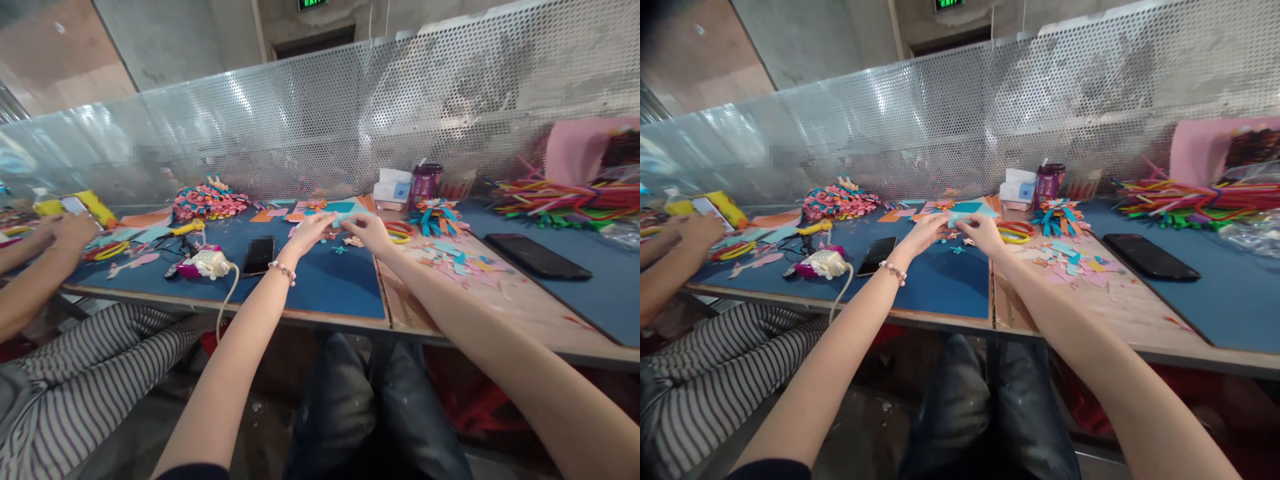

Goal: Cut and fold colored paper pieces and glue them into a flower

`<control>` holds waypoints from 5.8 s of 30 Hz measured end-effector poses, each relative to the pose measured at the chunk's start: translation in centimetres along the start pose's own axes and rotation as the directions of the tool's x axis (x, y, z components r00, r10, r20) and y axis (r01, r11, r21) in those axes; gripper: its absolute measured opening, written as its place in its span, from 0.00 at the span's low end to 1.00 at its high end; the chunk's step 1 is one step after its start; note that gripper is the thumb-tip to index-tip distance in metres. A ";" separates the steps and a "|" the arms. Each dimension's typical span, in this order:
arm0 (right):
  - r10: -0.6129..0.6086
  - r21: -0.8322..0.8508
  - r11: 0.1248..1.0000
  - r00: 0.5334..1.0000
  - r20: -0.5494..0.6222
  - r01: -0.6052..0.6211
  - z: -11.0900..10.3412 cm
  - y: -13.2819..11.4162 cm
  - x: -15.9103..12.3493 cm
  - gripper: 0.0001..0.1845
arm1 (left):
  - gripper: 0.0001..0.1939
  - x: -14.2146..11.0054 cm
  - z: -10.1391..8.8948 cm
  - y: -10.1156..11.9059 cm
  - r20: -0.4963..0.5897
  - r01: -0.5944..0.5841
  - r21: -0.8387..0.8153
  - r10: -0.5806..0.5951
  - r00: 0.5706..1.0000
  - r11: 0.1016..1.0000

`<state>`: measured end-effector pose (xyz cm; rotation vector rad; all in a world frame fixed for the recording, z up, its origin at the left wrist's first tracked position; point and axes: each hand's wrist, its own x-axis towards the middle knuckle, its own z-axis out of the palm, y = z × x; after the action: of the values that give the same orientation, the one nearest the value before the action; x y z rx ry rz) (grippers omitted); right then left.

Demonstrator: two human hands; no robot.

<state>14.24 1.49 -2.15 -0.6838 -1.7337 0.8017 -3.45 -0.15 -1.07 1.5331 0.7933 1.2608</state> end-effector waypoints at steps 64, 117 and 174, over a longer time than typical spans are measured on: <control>0.175 0.299 0.945 0.978 -0.112 -0.134 0.6 0.3 0.2 0.23 | 0.11 0.1 0.4 -0.2 -0.041 -0.210 0.282 0.231 0.972 0.936; 0.116 0.264 0.960 0.992 -0.057 -0.097 0.1 0.5 0.3 0.20 | 0.13 0.3 0.3 -0.2 -0.075 -0.148 0.324 0.182 0.980 0.934; 0.256 0.256 0.936 0.966 -0.030 -0.240 0.1 0.5 0.0 0.21 | 0.13 0.2 0.1 -0.4 -0.065 -0.080 0.350 0.110 0.992 0.933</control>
<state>14.20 1.74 -2.56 -0.7553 -1.4730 1.1405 -3.24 0.17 -1.36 1.8277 1.0500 1.3118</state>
